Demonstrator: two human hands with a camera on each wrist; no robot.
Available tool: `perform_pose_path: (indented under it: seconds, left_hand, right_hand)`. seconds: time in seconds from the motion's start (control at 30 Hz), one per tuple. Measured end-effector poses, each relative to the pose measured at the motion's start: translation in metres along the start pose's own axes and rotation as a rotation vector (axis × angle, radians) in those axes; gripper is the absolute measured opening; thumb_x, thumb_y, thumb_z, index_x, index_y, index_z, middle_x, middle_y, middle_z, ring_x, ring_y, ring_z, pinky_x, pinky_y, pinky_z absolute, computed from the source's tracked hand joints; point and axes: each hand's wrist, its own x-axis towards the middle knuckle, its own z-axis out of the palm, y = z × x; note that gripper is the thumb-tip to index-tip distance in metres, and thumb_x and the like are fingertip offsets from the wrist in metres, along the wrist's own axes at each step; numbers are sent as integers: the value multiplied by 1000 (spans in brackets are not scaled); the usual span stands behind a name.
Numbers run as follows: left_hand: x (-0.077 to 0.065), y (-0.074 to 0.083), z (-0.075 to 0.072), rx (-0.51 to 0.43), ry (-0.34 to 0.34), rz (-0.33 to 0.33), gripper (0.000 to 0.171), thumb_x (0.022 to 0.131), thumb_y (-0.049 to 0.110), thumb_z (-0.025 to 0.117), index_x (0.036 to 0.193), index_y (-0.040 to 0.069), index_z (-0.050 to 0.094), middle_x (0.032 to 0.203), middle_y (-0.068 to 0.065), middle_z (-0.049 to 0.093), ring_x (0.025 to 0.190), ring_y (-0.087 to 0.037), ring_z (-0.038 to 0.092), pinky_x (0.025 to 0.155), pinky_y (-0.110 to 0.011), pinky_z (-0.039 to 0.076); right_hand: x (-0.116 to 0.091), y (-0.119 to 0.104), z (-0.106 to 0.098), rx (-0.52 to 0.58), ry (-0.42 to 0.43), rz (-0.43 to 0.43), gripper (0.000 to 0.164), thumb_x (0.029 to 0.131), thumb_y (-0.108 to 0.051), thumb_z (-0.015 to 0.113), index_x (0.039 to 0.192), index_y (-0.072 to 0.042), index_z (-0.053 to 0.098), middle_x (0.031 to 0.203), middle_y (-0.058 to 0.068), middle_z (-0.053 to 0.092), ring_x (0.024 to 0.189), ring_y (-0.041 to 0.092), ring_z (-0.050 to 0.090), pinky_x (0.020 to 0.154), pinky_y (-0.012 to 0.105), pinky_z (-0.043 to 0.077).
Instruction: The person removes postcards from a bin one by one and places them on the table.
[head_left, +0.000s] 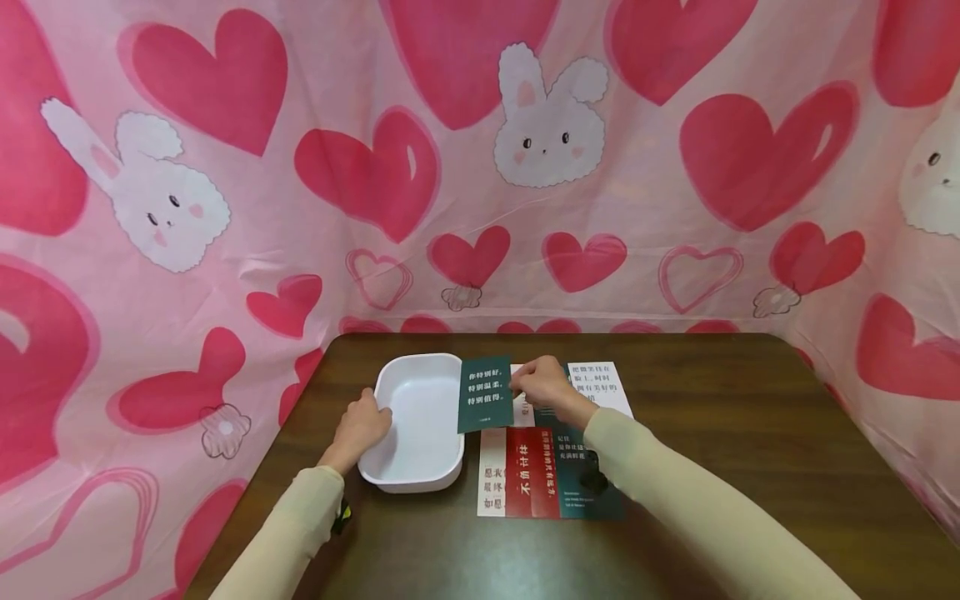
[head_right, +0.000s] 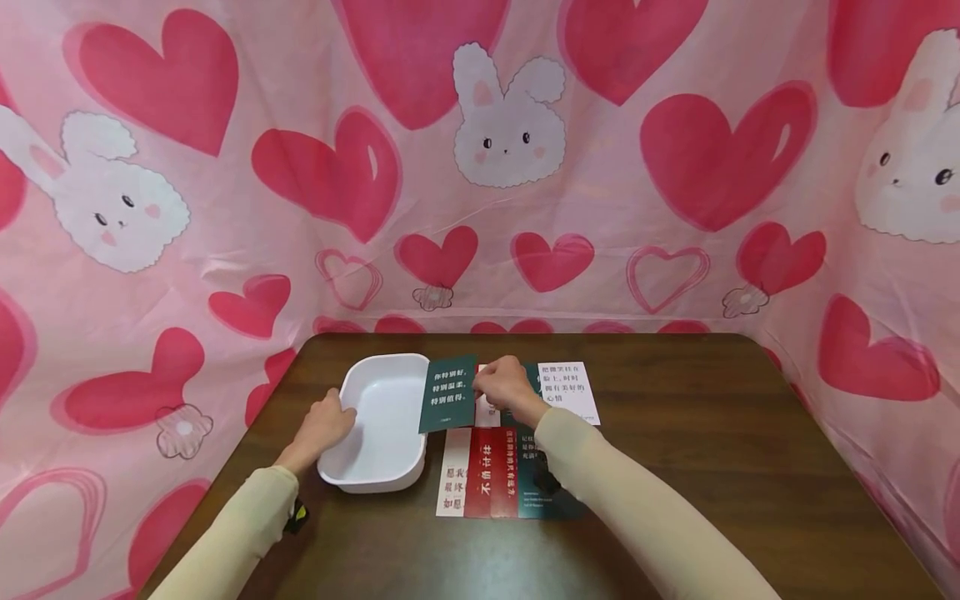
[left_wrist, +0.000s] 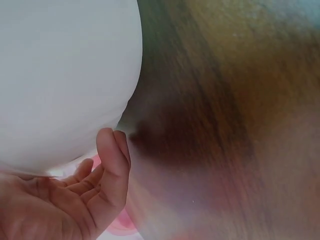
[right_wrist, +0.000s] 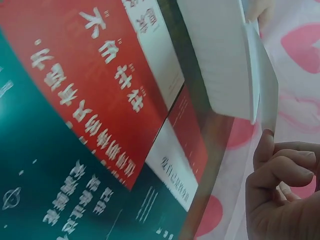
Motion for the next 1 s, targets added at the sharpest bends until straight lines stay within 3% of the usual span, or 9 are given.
perform_pose_path:
  seconds: [0.17, 0.3, 0.43, 0.67, 1.0]
  left_hand:
    - [0, 1, -1, 2, -8, -7, 56, 100, 20, 51, 141, -16, 39, 126, -38, 59, 109, -49, 65, 91, -62, 53]
    - [1, 2, -1, 1, -3, -1, 54, 100, 19, 52, 140, -16, 43, 126, -37, 60, 106, -46, 66, 89, -60, 54]
    - [1, 3, -1, 5, -2, 3, 51, 100, 16, 53, 139, -16, 44, 124, -36, 61, 100, -42, 66, 85, -57, 56]
    - [0, 6, -1, 1, -23, -15, 52, 101, 15, 53, 141, -16, 41, 126, -36, 60, 103, -43, 65, 90, -59, 55]
    - [-1, 3, -3, -8, -4, -5, 56, 101, 22, 54, 142, -13, 39, 127, -37, 59, 108, -50, 64, 91, -63, 52]
  right_hand:
    - [-3, 10, -12, 3, -15, 2, 20, 100, -10, 65, 97, 2, 79, 93, 19, 73, 49, 13, 38, 55, 32, 40]
    - [-8, 17, -21, 6, -35, 1, 20, 101, -9, 64, 102, 4, 79, 91, 24, 71, 50, 13, 36, 57, 33, 38]
    - [-13, 25, -30, -16, -32, 7, 20, 101, -9, 64, 107, 4, 78, 84, 18, 68, 53, 14, 40, 57, 32, 39]
    - [-25, 37, -52, -19, -40, 13, 21, 102, -9, 63, 107, 6, 75, 88, 15, 68, 54, 13, 41, 55, 28, 38]
    - [-47, 61, -80, 15, 0, 114, 19, 98, -9, 69, 107, 6, 74, 83, 15, 68, 48, 11, 40, 47, 23, 31]
